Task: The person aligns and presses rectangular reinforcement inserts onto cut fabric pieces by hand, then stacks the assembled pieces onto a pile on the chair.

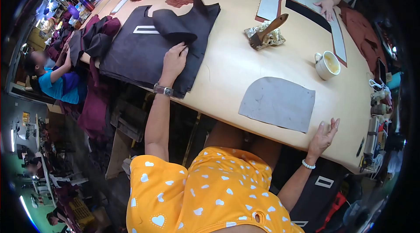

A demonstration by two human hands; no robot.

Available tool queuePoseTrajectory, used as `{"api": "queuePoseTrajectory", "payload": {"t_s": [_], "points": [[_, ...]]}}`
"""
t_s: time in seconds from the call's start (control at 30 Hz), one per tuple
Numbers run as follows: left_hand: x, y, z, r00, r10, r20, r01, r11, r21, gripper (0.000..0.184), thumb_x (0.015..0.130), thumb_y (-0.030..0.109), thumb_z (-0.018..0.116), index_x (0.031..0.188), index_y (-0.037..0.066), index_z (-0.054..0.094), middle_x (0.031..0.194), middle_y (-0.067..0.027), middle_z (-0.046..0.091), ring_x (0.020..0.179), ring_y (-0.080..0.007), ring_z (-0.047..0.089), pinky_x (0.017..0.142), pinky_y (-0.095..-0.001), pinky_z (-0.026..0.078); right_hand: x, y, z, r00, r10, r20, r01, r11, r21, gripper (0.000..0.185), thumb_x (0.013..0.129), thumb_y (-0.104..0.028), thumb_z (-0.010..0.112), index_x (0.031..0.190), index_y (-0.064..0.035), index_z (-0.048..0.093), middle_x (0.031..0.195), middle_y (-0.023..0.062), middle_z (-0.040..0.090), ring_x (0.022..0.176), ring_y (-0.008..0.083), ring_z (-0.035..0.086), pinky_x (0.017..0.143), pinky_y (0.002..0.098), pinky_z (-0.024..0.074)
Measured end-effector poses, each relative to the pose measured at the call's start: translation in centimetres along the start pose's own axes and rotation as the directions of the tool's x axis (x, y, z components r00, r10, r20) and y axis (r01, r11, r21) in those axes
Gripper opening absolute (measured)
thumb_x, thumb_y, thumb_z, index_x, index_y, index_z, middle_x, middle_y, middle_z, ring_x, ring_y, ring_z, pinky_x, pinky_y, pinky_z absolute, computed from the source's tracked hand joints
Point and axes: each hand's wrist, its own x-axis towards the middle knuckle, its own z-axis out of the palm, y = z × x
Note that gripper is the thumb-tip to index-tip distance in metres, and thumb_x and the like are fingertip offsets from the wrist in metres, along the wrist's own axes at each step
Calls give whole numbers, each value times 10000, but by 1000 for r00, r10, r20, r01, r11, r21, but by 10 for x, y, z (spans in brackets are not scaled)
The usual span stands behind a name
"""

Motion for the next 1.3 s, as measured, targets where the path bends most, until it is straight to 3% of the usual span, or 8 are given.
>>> {"api": "queuePoseTrajectory", "payload": {"t_s": [0.1,0.23,0.3,0.53,0.77,0.97,1.13,1.3], "points": [[-1,47,-33,923,-303,237,342,928,-146,292,885,184,529,1052,-45,595,921,-238,623,850,-313,640,735,-328,477,-2,-3,2,996,-88,-29,87,996,-29,534,849,-49,546,1337,28,343,1267,184,480,1161,275,460,1007,370,327],[-29,82,-32,963,-78,259,118,983,-140,281,888,124,486,1106,-33,568,844,-233,619,764,-361,614,700,-355,478,-15,-44,24,972,-211,100,187,961,203,548,817,-55,584,1318,18,374,1220,175,504,1076,239,495,957,353,366],[-47,104,-28,946,55,320,-31,996,-80,311,858,81,475,1146,-14,547,910,-224,619,842,-356,602,745,-356,477,-28,-87,35,901,-296,318,208,936,283,394,775,-110,657,1107,39,504,1123,156,544,969,227,531,879,328,419],[-111,173,-7,856,350,382,-331,936,-118,429,765,-7,441,1188,-51,496,1167,-213,546,1132,-338,492,942,-440,383,-38,-159,96,735,-291,613,83,935,345,759,744,-104,617,1379,15,218,856,170,614,703,317,605,663,386,485],[-158,243,26,742,510,435,-406,858,-315,414,792,49,482,1188,-70,489,1206,-195,535,1165,-312,480,953,-437,376,1,-105,68,900,-20,435,-21,996,89,680,701,-7,525,1340,22,295,800,217,625,742,387,612,701,449,473],[-162,277,23,689,571,446,-268,773,-575,550,857,352,557,1253,-18,459,1327,-198,429,1231,-330,411,987,-455,341,40,-28,17,963,-3,268,12,999,-31,597,743,-23,560,1302,40,360,897,287,614,866,373,622,785,400,458],[-132,231,18,797,408,446,-275,902,-333,517,854,327,564,1243,-5,483,1333,-216,416,1250,-377,368,1004,-493,296,68,-2,-7,923,147,356,-148,989,-26,623,783,-60,611,1337,21,337,1256,262,482,1175,332,480,982,353,367],[-108,191,16,853,234,466,-239,970,-49,503,889,331,516,1286,30,450,1373,-196,365,1291,-373,296,1033,-503,254,93,40,-2,934,-243,261,272,959,-81,644,782,-71,619,1345,11,318,1209,265,511,1059,372,550,877,390,439]]}}
